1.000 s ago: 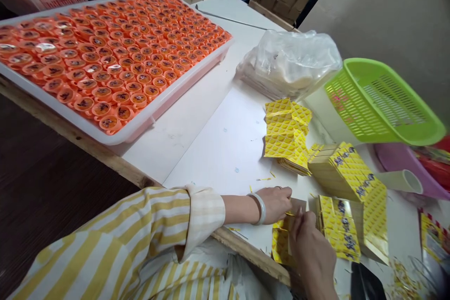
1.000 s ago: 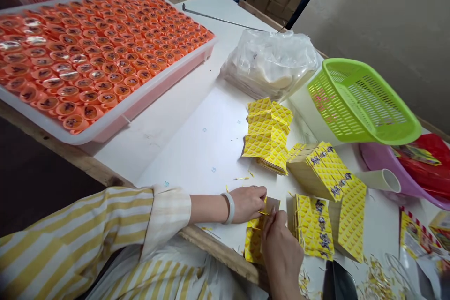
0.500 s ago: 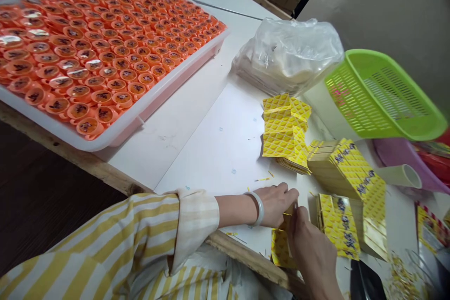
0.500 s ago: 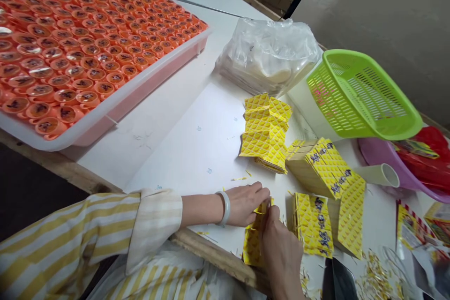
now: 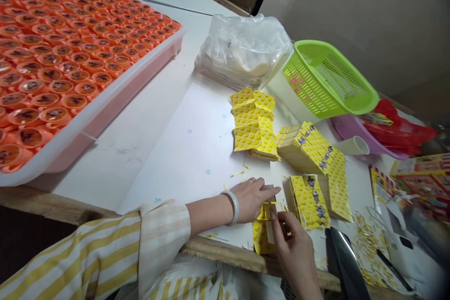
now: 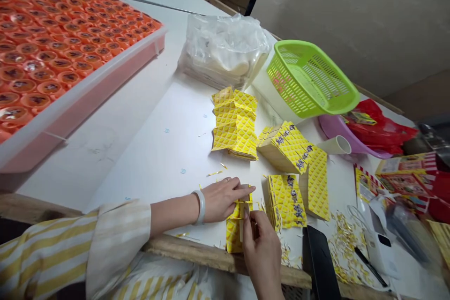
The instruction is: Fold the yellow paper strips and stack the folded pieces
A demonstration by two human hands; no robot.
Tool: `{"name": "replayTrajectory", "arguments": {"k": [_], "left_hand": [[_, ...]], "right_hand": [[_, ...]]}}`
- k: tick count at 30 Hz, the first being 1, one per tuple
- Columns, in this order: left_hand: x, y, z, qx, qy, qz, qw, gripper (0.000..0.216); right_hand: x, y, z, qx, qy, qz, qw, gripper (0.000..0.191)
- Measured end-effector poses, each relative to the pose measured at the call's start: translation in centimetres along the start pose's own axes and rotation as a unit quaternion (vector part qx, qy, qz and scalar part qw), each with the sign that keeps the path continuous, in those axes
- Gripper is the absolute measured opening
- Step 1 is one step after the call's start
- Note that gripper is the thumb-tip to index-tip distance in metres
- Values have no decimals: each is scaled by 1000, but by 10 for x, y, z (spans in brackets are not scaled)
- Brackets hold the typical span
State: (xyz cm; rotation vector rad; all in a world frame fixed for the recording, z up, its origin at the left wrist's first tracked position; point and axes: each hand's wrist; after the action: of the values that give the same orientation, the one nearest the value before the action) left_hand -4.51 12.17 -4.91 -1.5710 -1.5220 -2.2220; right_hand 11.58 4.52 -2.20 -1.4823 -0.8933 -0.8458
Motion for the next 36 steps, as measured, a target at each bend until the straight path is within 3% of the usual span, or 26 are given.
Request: {"name": "replayTrajectory", "arguments": {"k": [7,11,12,16,18,22,26,31,36], "left_hand": [[4,0,-1,-16,-1,-17,1000,63],[5,1,-2,-32,0,0,999,69],[5,1,-2,-32,-2,1,999,71],[5,2,-2,-35,-12,-5,999,77],[5,2,-3,-34,-11,-10,999,77],[3,4,-5,-26,-8,-23,999,77],[3,5,-6,-27,-6,-26,999,78],[5,7,-6,-23,-10,-32,999,76],[9,6,-6,-24,-21,-67,997,74]], "right_hand": [[3,0,10,-18,-60,-10,998,32],[-1,3,-1,-11,-17,18,1000,29],[-3,4,-7,-26,3,44,999,28],[-6,9,-30,-151,57,172,972,61],[-5,9,-36,-164,42,166,971,48],[-4,7,-36,-60,9,33,998,35],[-10,3,-33,34,-16,-52,998,27],[-13,3,-32,91,-22,-202,975,22],[-11,-1,-29,104,-58,-247,962,16]]}}
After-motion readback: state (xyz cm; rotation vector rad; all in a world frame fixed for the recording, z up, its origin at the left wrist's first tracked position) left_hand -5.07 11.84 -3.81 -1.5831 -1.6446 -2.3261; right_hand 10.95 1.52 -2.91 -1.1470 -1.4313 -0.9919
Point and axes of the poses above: each hand's wrist, its own z-axis towards the middle knuckle, its own x-axis out of the back of the hand, y = z × x, and after that the axes turned 1 degree about -y, right-handed
